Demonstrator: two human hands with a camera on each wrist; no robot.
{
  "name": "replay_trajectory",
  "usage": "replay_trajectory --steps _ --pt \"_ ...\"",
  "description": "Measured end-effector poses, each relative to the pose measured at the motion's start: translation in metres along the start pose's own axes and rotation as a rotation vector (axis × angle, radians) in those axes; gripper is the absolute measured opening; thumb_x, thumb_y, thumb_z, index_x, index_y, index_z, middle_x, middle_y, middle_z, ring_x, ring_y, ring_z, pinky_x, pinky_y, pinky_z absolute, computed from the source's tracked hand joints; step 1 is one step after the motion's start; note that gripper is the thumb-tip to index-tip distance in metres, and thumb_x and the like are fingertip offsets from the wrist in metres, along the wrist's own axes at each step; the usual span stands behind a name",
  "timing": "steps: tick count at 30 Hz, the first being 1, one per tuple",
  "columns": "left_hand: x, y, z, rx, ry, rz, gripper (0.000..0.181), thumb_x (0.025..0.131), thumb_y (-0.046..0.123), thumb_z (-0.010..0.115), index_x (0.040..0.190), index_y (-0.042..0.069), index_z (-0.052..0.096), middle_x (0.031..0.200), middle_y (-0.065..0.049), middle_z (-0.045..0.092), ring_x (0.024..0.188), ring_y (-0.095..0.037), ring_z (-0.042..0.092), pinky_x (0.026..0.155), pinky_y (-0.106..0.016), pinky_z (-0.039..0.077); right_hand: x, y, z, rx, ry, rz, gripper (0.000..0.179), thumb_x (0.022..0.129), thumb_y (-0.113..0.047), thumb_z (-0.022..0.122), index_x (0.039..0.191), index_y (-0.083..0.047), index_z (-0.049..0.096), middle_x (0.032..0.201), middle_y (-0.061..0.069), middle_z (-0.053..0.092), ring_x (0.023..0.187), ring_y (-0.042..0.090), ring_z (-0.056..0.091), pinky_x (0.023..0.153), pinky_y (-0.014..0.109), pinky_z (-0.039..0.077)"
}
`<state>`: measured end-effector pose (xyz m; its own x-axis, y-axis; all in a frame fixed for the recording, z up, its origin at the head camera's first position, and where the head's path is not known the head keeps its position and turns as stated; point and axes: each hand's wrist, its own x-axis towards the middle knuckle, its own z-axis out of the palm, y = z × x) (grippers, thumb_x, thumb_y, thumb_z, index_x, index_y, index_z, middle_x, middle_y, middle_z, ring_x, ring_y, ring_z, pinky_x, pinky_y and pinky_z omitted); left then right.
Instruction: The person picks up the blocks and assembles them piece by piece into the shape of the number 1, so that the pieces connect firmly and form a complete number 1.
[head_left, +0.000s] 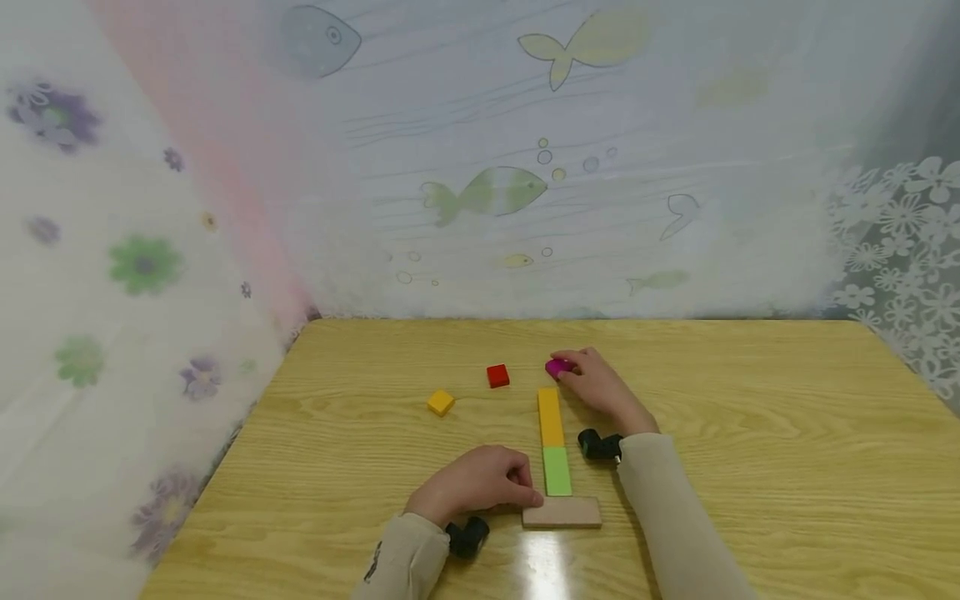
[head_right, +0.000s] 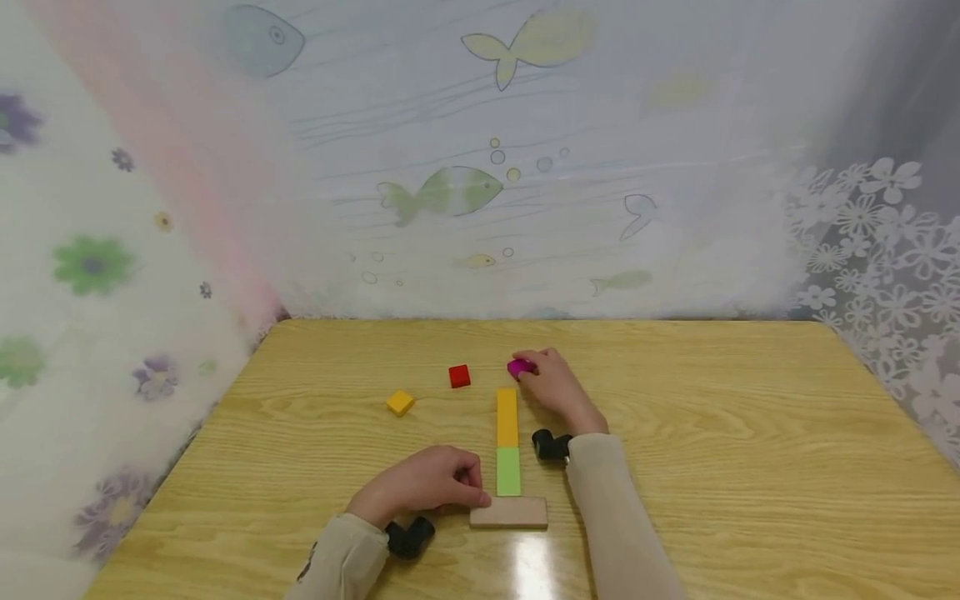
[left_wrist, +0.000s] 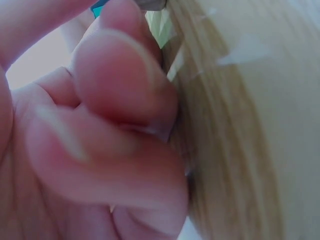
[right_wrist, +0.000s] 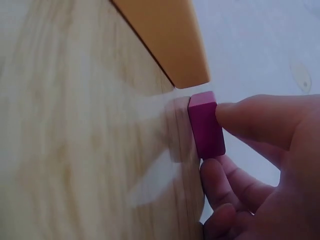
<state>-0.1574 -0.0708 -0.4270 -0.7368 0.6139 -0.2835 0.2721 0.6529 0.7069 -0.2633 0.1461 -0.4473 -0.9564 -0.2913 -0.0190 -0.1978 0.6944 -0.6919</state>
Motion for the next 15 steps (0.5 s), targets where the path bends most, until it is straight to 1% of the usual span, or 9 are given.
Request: replay_trajectory --steps 5,10,15 --pt "0.0005 0.0005 -0.0001 -0.015 -0.004 -0.013 0.017 0.079 0.04 0.065 0.072 0.024 0.06 0.065 0.009 0.055 0.055 -0.008 0.044 0.052 -0.023 0.035 0.0015 -0.0014 0.0008 -0.01 0.007 -0.01 0.036 0.092 -0.019 0.05 0.127 -0.012 0.049 0.108 0.013 0.044 0.094 0.026 0.047 0.083 0.041 0.04" --pt "0.0007 -0.0007 0.0005 -0.011 0.0 -0.009 0.018 0.078 0.04 0.065 0.071 0.025 0.06 0.065 0.01 0.055 0.055 -0.008 0.044 0.052 -0.023 0.034 0.0011 -0.0029 0.0009 -0.006 -0.002 -0.027 0.035 0.092 -0.018 0.049 0.126 -0.012 0.05 0.109 0.013 0.045 0.097 0.027 0.048 0.084 0.042 0.04" --pt "0.0002 0.0005 -0.0001 -0.008 0.0 -0.007 0.018 0.079 0.039 0.065 0.071 0.025 0.06 0.063 0.01 0.054 0.054 -0.007 0.043 0.051 -0.023 0.034 0.0014 -0.0033 0.002 0.009 -0.013 -0.035 0.033 0.092 -0.017 0.049 0.125 -0.013 0.051 0.108 0.012 0.046 0.096 0.026 0.049 0.082 0.041 0.04"
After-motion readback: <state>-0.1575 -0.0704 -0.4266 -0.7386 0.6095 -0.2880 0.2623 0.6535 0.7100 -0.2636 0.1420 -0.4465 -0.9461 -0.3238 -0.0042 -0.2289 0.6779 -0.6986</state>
